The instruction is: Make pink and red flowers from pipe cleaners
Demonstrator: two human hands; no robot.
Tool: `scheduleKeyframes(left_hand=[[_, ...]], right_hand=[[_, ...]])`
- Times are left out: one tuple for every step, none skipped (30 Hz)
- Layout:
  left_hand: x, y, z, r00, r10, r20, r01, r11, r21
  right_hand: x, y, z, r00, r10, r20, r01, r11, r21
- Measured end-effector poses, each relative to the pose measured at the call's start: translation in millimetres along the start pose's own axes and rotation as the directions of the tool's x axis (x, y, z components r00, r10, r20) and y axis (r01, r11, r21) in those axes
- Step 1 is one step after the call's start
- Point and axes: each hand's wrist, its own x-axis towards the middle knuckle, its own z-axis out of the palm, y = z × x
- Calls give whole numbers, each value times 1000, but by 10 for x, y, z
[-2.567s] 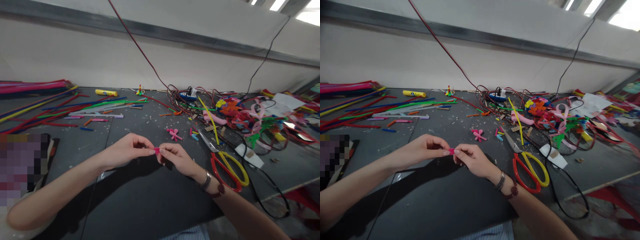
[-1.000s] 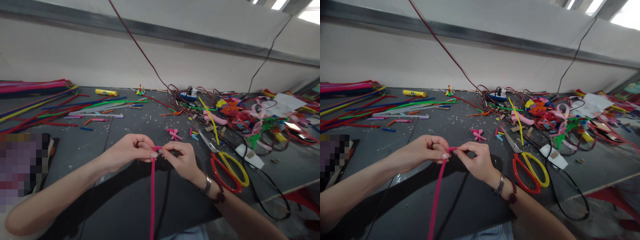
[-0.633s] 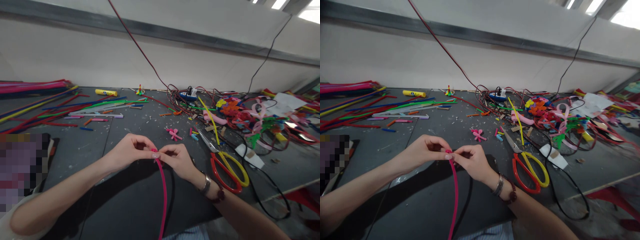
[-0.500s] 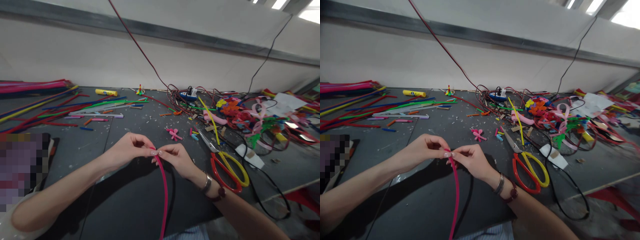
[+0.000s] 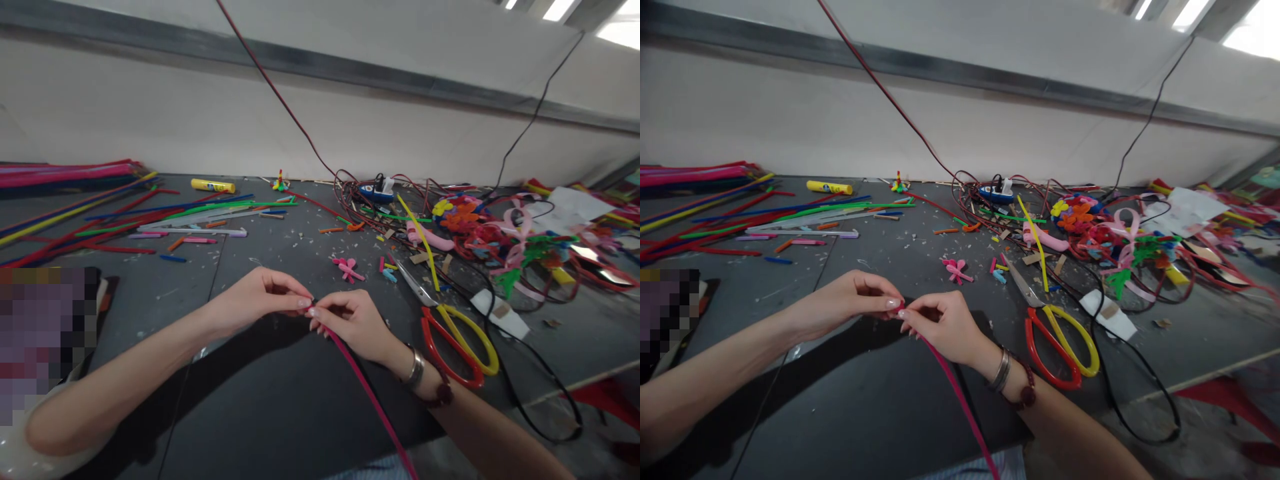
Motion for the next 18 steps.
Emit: scheduleKeyframes(left_hand=[[-1,5,-7,1000,18,0,-18,999,29],[-2,8,-13,999,33,-2,-33,998,59],[-3,10,-17,999,42,-3,-42,995,87],[-2,9,-19,999,45,-3,-44,993,107],[0,5,-21,999,44,-3,-44,992,118],[4,0,-22,999,41,-4,-40,992,119],[9,-6,-24,999,36,-3,-36,993,113],[15,-13,-28,999,32,0,-32,994,102],[22,-20,-32,1000,28,7,-28,996,90],[30,-25,-37,1000,21,17,-22,997,77],[37,-30,-43,1000,13,27,-15,998,66],[44,-34,-47,999,8,34,-10,998,55],[50,-38,-50,999,5,32,-6,999,42],[55,-43,-50,1000,2,19,-2,1000,27],[60,-50,-47,1000,-4,-4,4,1000,8],[64,-58,-40,999,-12,-34,11,1000,-16],[67,-70,-31,998,-21,-65,18,999,-48],[69,-84,-18,996,-34,-88,26,996,-86]], right_hand=[[4,8,2,1000,11,5,-11,1000,4],[9,15,3,1000,25,15,-26,1000,11],[15,19,4,999,41,30,-42,999,19],[21,19,2,997,57,48,-58,998,25],[26,16,-3,995,68,67,-70,997,24],[31,9,-11,993,78,87,-80,997,19],[35,-1,-23,991,87,104,-88,996,12],[38,-13,-38,989,96,117,-97,995,4],[41,-25,-56,986,109,124,-109,994,-4],[42,-36,-75,984,122,130,-121,993,-14],[44,-44,-94,983,130,129,-128,991,-26],[46,-48,-111,985,126,122,-121,992,-46],[48,-46,-124,988,104,110,-96,993,-75],[50,-39,-132,993,65,93,-55,992,-113],[52,-28,-134,997,14,73,-2,987,-161],[53,-12,-130,998,-48,50,58,974,-220],[54,6,-120,993,-116,28,120,951,-284],[53,27,-106,982,-186,11,178,920,-349]])
